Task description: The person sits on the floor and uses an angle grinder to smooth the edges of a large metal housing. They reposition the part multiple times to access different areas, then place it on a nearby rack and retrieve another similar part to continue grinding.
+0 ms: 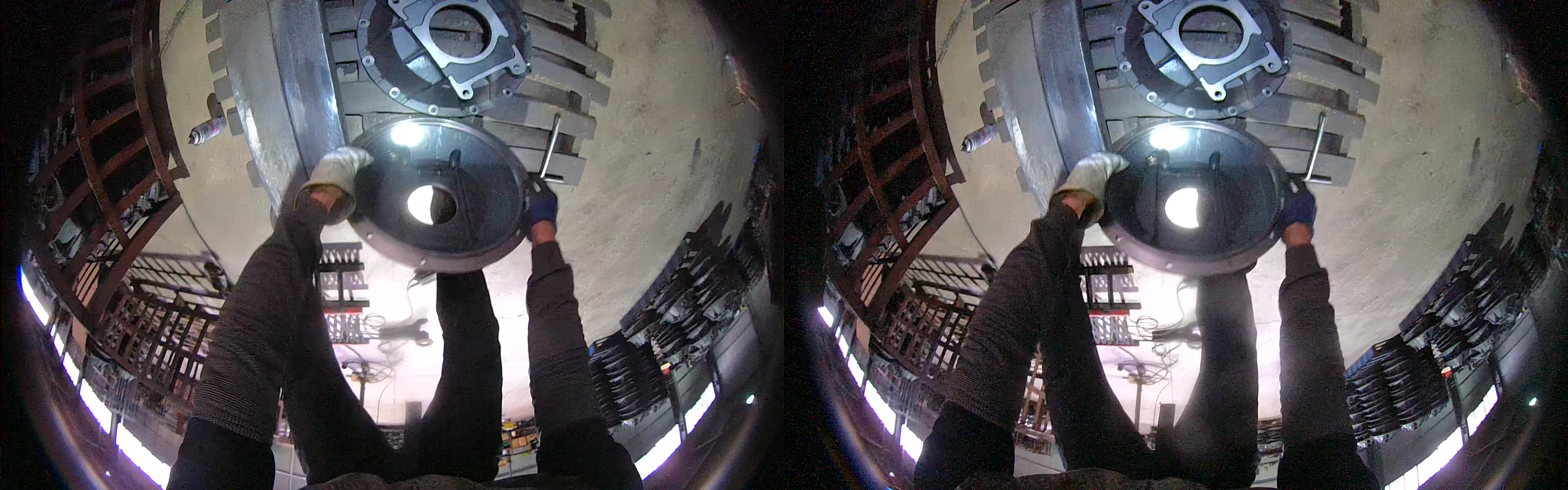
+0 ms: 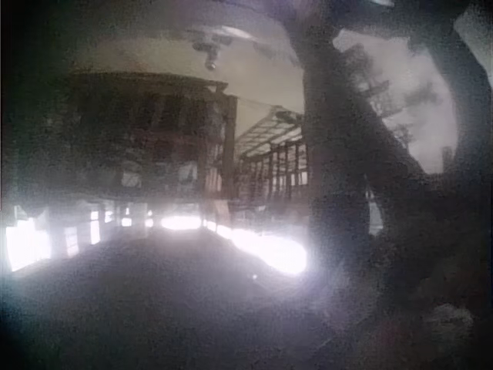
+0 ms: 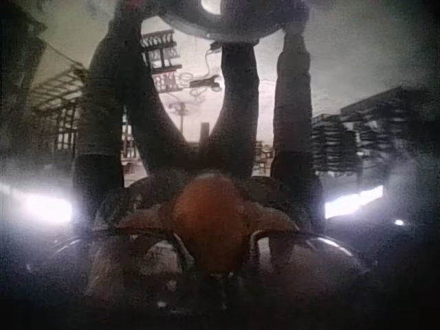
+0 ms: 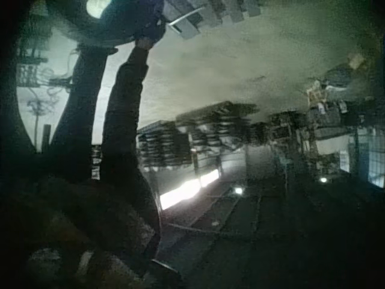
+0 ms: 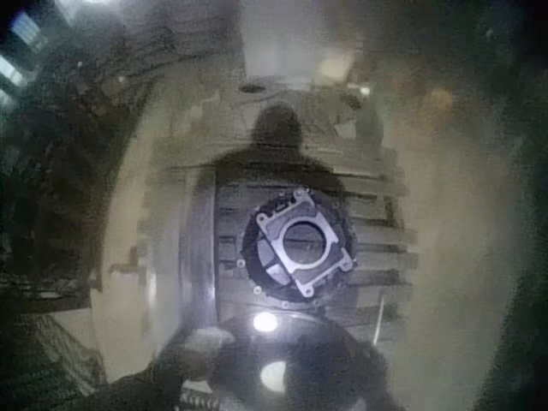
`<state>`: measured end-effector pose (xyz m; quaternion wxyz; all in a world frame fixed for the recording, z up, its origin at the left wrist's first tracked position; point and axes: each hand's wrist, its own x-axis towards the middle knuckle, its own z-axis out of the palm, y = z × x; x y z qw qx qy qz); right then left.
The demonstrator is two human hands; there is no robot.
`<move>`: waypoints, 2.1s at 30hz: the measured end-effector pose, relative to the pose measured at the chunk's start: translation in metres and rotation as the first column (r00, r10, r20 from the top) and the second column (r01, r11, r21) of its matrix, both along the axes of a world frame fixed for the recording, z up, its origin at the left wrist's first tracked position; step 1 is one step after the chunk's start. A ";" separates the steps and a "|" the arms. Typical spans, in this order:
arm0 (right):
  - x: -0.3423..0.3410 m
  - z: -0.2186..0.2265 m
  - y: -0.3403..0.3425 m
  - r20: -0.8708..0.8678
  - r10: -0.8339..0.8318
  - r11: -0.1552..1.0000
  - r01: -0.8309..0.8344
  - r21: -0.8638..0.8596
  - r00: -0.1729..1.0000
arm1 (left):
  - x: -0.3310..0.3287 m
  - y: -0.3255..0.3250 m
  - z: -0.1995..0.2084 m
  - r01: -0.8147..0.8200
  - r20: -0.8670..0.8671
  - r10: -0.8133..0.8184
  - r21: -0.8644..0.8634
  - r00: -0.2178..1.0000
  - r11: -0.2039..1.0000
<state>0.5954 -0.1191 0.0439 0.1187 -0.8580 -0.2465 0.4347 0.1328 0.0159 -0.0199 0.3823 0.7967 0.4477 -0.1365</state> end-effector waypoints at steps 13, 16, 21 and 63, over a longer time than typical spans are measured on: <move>0.041 -0.048 0.031 -0.455 -0.577 0.740 0.670 0.062 0.679 | 0.134 0.076 0.182 -0.426 0.090 0.478 -0.335 0.873 0.840; 0.060 -0.071 0.002 -0.121 -0.386 0.900 0.402 0.167 0.915 | 0.141 0.086 0.169 -0.191 0.185 0.189 -0.007 0.964 0.982; 0.089 -0.131 -0.006 0.482 0.162 0.984 -0.175 -0.017 0.861 | 0.115 0.088 0.144 -0.009 0.271 -0.001 0.038 0.963 0.999; -0.227 0.243 0.011 -0.201 -0.064 0.933 0.130 0.335 0.977 | 0.084 0.094 0.126 0.006 0.568 -0.018 0.023 0.823 1.000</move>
